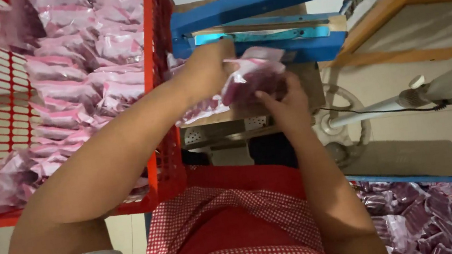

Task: Sealing small plastic food pouches using a manual heat sealer and organizing them into a crate.

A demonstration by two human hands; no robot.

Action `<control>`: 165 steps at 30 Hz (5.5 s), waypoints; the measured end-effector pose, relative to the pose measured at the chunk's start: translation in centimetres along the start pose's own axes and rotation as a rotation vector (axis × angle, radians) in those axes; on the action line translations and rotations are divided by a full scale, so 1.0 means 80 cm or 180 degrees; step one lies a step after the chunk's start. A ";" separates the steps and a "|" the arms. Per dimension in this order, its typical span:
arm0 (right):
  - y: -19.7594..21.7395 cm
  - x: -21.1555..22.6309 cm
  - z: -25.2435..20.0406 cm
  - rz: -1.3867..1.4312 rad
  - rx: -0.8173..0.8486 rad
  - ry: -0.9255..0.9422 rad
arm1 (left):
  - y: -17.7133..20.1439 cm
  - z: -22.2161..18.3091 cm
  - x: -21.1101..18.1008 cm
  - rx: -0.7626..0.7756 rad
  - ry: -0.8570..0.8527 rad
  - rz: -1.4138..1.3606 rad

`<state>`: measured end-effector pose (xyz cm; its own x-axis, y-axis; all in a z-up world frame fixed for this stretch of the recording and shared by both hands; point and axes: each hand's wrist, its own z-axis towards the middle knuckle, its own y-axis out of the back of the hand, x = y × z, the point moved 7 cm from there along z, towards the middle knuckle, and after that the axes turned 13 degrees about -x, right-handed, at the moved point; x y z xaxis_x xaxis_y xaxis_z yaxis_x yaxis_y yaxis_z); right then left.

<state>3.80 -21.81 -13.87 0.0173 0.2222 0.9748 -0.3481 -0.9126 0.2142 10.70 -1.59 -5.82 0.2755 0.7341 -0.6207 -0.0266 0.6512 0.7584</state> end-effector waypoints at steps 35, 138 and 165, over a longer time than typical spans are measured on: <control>-0.006 0.018 -0.062 0.2097 0.1668 -0.0700 | 0.039 -0.084 -0.133 0.0925 -0.1345 0.0021; -0.038 -0.023 0.089 0.2673 0.0745 -0.2805 | 0.048 0.055 -0.066 -0.0752 0.0272 -0.0270; -0.026 -0.014 0.079 0.2132 0.1080 -0.2654 | -0.117 0.203 -0.094 0.0107 0.0084 0.0581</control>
<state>10.41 -22.30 -15.02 0.5889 -0.5315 0.6088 -0.2514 -0.8364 -0.4871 24.50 -16.33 -5.00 0.2439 0.8445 -0.4769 -0.0415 0.5003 0.8648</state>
